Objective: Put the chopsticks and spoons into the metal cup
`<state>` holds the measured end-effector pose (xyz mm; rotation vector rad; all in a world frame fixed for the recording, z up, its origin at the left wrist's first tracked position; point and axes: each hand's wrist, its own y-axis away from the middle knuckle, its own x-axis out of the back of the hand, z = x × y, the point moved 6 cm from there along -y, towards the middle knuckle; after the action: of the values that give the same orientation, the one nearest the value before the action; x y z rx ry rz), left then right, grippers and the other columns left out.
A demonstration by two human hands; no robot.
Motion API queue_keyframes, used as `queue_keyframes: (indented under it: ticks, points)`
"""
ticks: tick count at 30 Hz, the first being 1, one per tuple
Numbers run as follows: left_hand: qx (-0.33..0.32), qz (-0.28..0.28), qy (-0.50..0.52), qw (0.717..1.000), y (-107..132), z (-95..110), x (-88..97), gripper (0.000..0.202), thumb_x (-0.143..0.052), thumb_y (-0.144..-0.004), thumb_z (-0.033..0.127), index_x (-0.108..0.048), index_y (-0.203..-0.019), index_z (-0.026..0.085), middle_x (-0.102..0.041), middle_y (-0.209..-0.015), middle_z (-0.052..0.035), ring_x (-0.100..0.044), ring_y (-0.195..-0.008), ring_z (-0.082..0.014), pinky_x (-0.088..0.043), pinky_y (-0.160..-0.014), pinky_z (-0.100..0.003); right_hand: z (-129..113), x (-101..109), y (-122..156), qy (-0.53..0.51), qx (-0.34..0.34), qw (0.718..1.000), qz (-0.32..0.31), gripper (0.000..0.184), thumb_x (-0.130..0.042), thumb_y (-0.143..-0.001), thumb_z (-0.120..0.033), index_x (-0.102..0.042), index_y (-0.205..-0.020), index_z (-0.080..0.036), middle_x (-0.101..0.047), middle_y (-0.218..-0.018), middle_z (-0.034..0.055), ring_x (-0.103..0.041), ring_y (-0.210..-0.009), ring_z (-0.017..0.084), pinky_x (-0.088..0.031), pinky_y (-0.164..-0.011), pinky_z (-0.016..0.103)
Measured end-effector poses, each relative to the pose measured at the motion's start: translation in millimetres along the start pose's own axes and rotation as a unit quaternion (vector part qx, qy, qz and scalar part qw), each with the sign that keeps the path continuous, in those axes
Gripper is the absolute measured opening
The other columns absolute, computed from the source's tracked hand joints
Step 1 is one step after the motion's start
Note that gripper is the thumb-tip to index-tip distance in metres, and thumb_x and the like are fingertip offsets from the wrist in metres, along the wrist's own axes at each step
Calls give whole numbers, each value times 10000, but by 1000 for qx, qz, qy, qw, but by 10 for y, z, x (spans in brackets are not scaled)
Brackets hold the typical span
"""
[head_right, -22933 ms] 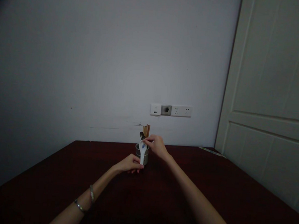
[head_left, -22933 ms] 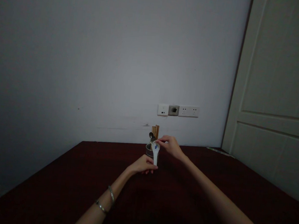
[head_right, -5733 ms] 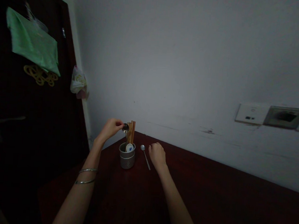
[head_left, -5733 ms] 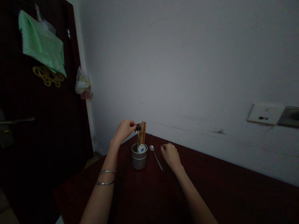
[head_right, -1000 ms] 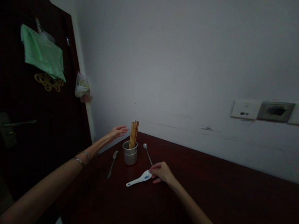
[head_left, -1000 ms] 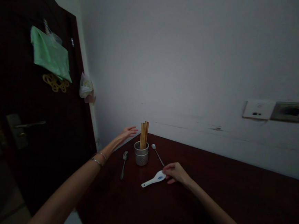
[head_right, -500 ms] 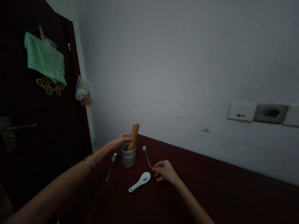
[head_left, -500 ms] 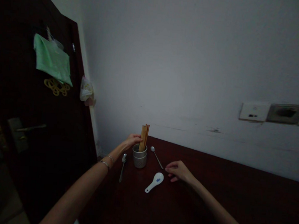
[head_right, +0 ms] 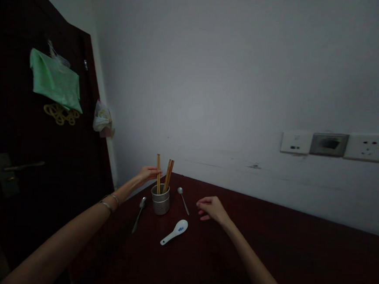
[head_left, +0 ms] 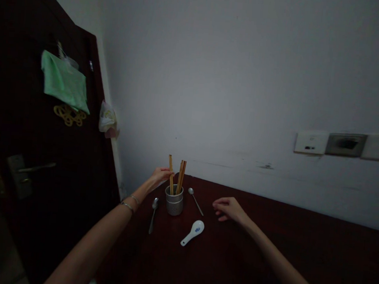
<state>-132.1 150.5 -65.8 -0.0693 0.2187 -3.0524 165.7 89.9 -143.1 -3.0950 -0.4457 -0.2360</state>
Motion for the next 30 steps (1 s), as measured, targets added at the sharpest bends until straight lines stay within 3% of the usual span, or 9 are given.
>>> queue_keyframes:
  ticks: [7, 10, 12, 15, 19, 23, 30]
  points:
    - [-112, 124, 97, 981, 48, 999, 202, 102, -626, -640, 56, -560, -708, 93, -641, -706, -71, -617, -609, -124, -495, -718, -297, -486, 31, 107, -8, 70, 997, 34, 129, -558, -718, -186, -601, -806, -103, -591, -680, 31, -552, -512, 80, -487, -393, 180]
    - [-141, 79, 119, 980, 101, 1358, 13, 83, -618, -655, 55, -570, -717, 82, -650, -731, -81, -629, -642, -131, -496, -714, -280, -830, -75, 142, -19, 127, 991, 39, 184, -547, -728, -206, -598, -871, -102, -597, -700, 39, -550, -519, 84, -477, -380, 179]
    - [-137, 21, 114, 984, 165, 1468, -239, 102, -633, -652, 68, -579, -738, 78, -655, -767, -96, -636, -681, -149, -497, -715, -281, -1081, -167, 166, -27, 180, 983, 39, 250, -547, -736, -268, -601, -921, -109, -614, -760, 58, -558, -558, 94, -469, -371, 174]
    - [-107, -54, 88, 989, 291, 1454, -673, 119, -644, -657, 91, -589, -762, 76, -659, -800, -116, -639, -700, -165, -499, -710, -288, -1371, -291, 194, -16, 235, 970, 51, 344, -547, -730, -375, -623, -938, -111, -631, -803, 76, -558, -577, 106, -458, -355, 176]
    - [-112, -112, 96, 983, 427, 1401, -1080, 123, -654, -658, 111, -599, -763, 77, -660, -813, -115, -637, -719, -168, -499, -718, -290, -1525, -384, 200, 12, 256, 965, 62, 342, -573, -704, -385, -656, -870, -98, -622, -640, 33, -496, -449, 78, -428, -352, 181]
    - [-114, -120, 104, 981, 438, 1357, -1192, 130, -645, -681, 138, -601, -787, 76, -662, -802, -107, -635, -720, -159, -497, -720, -279, -1517, -368, 161, -12, 257, 965, 49, 291, -570, -699, -368, -658, -728, -92, -620, -582, 24, -480, -414, 74, -410, -363, 183]
    - [-42, -138, 48, 988, 337, 1007, -1285, 200, -695, -626, 132, -606, -796, 75, -664, -731, -98, -620, -614, -148, -501, -701, -323, -1346, -247, 11, -57, 234, 967, 78, 350, -600, -653, -426, -661, -768, -101, -636, -619, 29, -507, -441, 86, -422, -375, 187]
